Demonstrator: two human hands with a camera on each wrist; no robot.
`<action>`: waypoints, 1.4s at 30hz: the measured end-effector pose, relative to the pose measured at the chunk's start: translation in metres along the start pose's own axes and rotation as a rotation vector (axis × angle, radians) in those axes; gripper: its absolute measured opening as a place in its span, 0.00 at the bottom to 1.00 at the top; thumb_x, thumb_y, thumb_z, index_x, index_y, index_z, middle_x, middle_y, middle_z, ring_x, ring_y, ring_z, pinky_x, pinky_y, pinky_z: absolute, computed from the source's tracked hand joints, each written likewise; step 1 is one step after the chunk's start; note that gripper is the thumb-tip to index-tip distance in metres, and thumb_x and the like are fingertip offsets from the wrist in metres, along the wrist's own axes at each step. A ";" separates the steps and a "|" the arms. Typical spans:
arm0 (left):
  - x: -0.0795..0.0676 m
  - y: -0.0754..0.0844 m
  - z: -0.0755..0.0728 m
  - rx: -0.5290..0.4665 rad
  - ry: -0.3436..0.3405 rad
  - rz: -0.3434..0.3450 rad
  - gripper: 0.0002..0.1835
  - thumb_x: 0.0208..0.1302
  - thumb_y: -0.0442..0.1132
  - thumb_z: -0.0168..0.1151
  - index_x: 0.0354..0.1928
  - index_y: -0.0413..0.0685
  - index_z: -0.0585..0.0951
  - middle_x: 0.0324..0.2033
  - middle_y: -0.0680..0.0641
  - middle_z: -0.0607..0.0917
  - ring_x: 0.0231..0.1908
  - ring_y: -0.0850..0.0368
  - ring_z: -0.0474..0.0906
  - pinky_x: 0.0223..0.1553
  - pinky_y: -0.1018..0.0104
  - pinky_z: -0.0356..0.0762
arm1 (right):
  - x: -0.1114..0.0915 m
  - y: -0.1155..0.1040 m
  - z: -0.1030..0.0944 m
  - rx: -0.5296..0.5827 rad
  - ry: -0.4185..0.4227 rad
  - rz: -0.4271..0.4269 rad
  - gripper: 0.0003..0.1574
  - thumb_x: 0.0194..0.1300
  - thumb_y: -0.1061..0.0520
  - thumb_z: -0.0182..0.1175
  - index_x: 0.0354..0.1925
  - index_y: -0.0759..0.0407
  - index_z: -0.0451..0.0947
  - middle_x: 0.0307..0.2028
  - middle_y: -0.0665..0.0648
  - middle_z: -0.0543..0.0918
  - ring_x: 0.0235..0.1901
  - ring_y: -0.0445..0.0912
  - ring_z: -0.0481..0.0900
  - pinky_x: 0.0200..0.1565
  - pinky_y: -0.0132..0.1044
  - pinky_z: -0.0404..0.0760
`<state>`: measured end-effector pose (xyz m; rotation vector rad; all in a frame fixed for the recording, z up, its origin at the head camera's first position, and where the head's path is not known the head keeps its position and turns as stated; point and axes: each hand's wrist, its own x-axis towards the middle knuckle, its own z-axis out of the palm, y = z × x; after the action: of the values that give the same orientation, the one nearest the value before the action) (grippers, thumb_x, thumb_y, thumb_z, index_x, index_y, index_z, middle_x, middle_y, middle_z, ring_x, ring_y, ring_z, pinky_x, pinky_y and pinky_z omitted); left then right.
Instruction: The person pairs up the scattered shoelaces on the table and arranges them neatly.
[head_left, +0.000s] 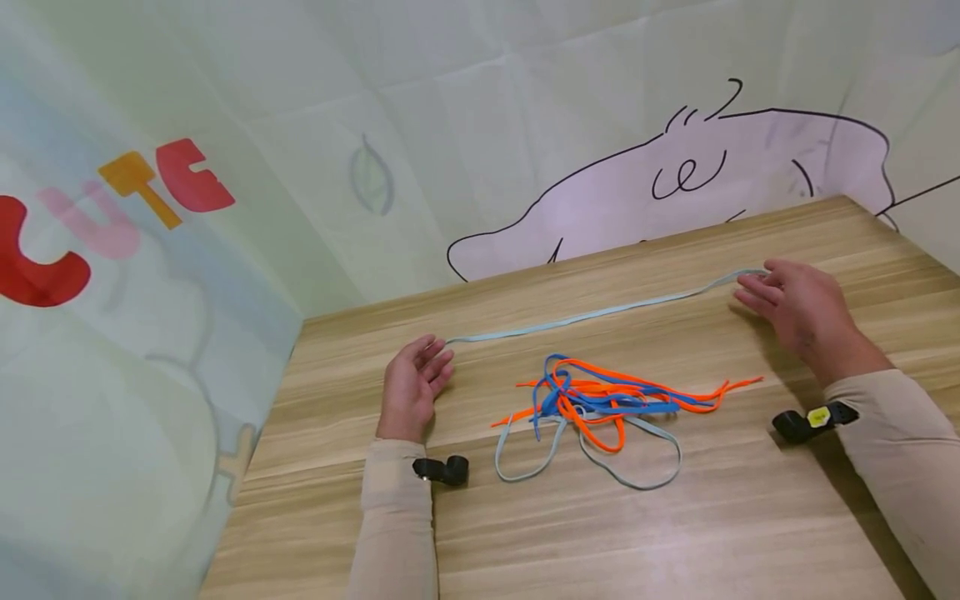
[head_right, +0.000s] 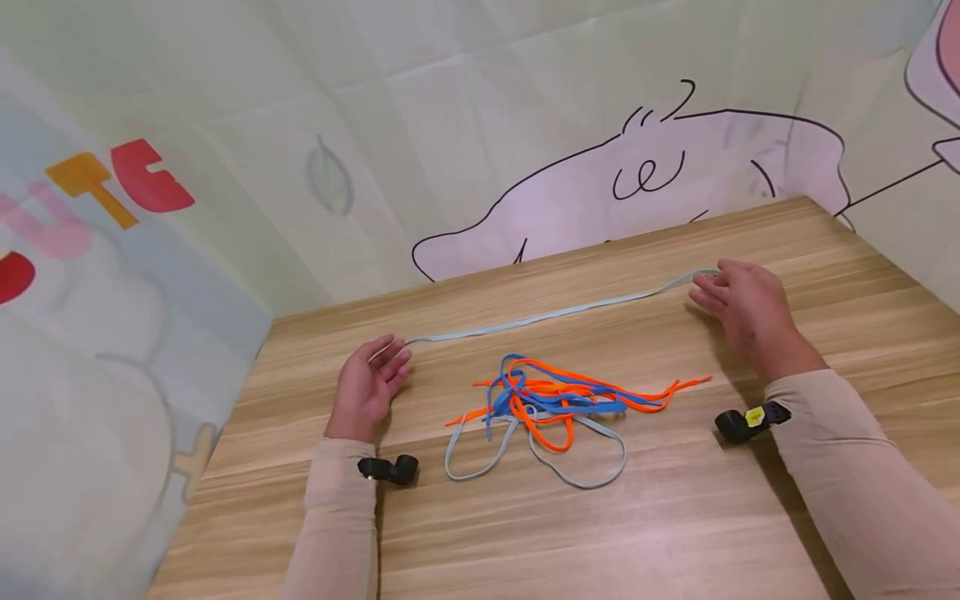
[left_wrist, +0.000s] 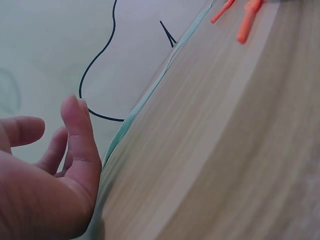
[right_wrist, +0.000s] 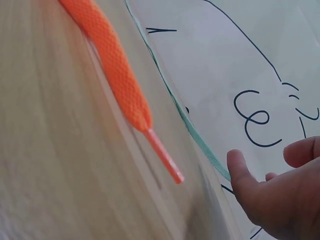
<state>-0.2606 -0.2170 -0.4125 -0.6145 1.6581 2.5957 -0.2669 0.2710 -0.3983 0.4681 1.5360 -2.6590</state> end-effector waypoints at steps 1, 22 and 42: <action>0.000 0.000 0.000 0.001 0.000 0.001 0.21 0.75 0.41 0.54 0.64 0.39 0.71 0.48 0.46 0.82 0.36 0.58 0.85 0.37 0.68 0.83 | 0.001 0.000 0.000 -0.013 -0.001 -0.007 0.42 0.78 0.60 0.45 0.80 0.53 0.38 0.66 0.57 0.61 0.50 0.39 0.83 0.54 0.34 0.78; -0.004 0.001 -0.001 0.021 -0.042 0.029 0.20 0.75 0.41 0.54 0.62 0.37 0.72 0.39 0.48 0.84 0.37 0.57 0.84 0.40 0.66 0.82 | -0.001 0.004 -0.002 0.013 0.030 -0.089 0.46 0.77 0.58 0.50 0.80 0.50 0.36 0.64 0.52 0.77 0.44 0.43 0.87 0.46 0.37 0.83; -0.012 -0.004 0.006 0.193 -0.113 0.031 0.18 0.73 0.41 0.56 0.58 0.38 0.74 0.38 0.48 0.84 0.37 0.56 0.83 0.38 0.65 0.82 | -0.002 0.009 0.006 -0.379 -0.059 -0.124 0.13 0.78 0.51 0.49 0.53 0.58 0.67 0.33 0.44 0.86 0.35 0.37 0.86 0.40 0.31 0.84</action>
<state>-0.2506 -0.2075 -0.4095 -0.4283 1.8646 2.3998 -0.2647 0.2611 -0.4020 0.2779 2.0458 -2.3482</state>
